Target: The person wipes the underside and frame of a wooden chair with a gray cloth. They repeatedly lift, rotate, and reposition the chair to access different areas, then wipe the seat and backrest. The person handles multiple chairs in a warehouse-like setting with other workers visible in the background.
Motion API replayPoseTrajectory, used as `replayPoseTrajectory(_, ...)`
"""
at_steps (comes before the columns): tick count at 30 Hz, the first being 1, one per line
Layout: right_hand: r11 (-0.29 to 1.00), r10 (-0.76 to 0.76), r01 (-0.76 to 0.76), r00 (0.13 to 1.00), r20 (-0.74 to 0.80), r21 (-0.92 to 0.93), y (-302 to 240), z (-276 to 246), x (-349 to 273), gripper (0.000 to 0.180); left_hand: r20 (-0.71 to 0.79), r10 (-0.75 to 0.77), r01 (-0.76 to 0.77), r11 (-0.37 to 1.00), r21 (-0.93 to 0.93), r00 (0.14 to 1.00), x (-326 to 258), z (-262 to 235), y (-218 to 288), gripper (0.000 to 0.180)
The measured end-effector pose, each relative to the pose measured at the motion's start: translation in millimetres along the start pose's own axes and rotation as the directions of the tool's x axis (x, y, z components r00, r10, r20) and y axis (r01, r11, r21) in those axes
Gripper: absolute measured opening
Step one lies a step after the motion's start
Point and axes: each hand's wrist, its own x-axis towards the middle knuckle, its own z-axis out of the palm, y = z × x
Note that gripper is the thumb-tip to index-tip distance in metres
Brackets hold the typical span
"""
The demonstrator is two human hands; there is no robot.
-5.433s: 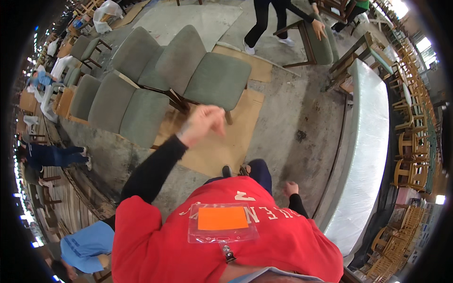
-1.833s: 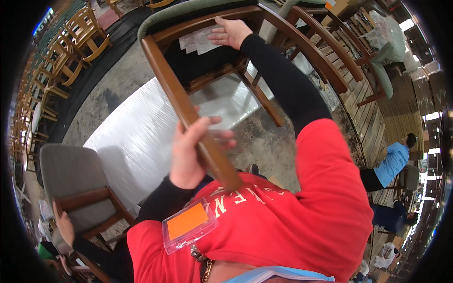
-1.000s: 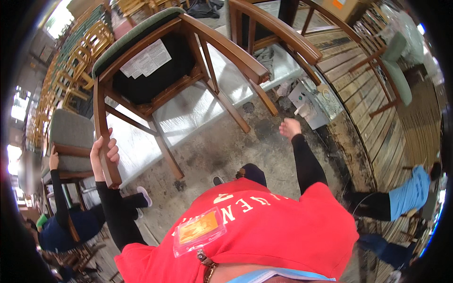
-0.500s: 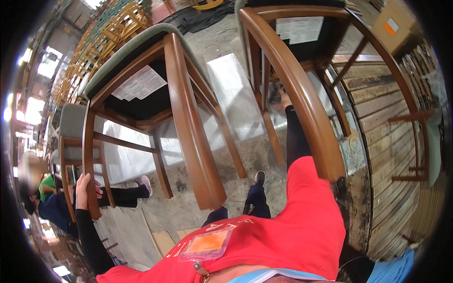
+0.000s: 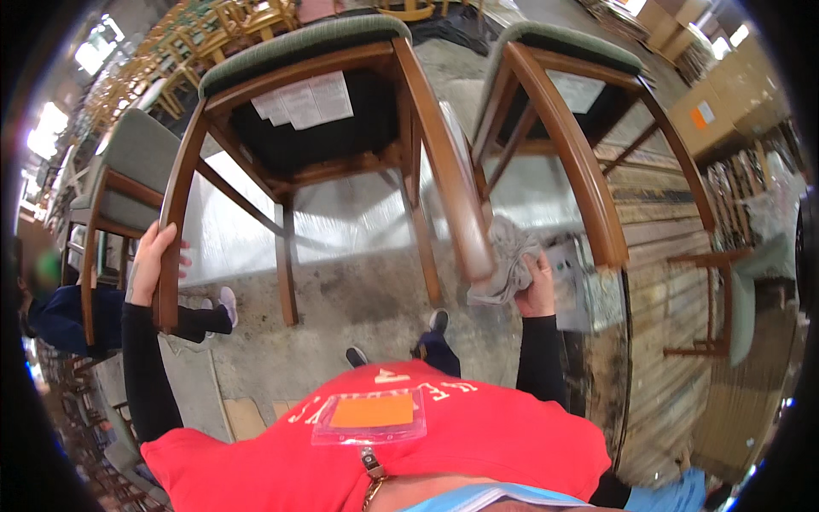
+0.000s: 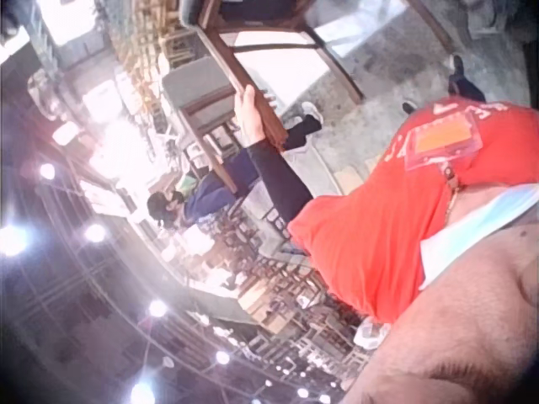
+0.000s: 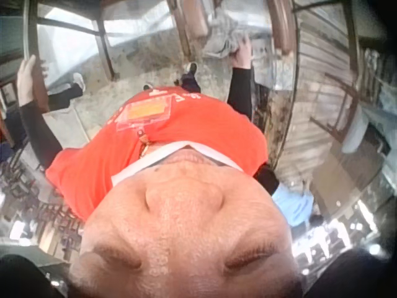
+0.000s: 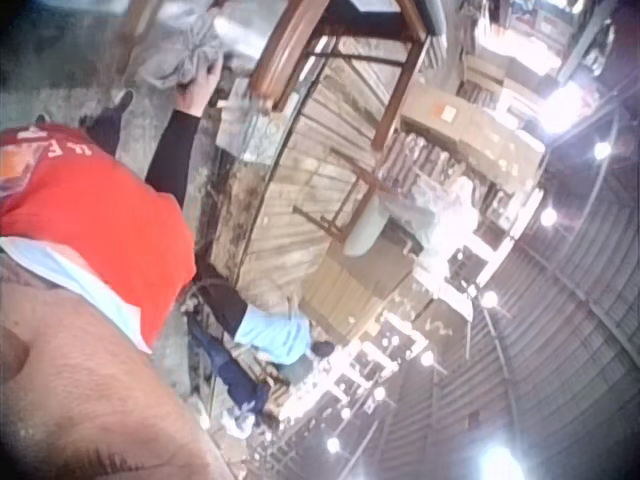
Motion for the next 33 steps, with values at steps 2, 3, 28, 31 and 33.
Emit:
replayPoseTrajectory(2, 0.93, -0.361, 0.361, 0.932, 0.021, -0.073, -33.7, 45.8, -60.0, 0.052, 0.035, 0.061, -0.061, 0.998, -0.015, 0.997, 10.7, 3.7, 0.1, 0.04)
replayPoseTrajectory(3, 0.816, -0.575, 0.564, 0.815, -0.076, -0.127, -48.9, 86.7, -87.3, 0.061, 0.042, 0.078, -0.077, 0.997, -0.024, 0.996, 11.5, 2.0, -0.7, 0.04)
replayPoseTrajectory(28, -0.674, -0.066, 0.284, 0.896, 0.438, -0.682, -83.8, 339.8, 164.4, 0.092, 0.096, 0.25, -0.213, 0.933, -0.291, 0.964, -6.0, 14.7, -2.9, 0.069)
replayPoseTrajectory(31, -0.679, -0.107, 0.219, 0.915, 0.39, -0.7, -86.3, 361.0, 230.2, 0.092, 0.075, 0.243, -0.2, 0.91, -0.364, 0.967, -7.3, 19.2, -3.6, 0.072)
replayPoseTrajectory(33, -0.758, -0.183, 0.185, 0.859, 0.477, -0.625, -78.5, 376.1, 259.2, 0.022, 0.097, 0.231, -0.181, 0.913, -0.365, 0.968, -10.2, 19.6, 0.5, 0.073)
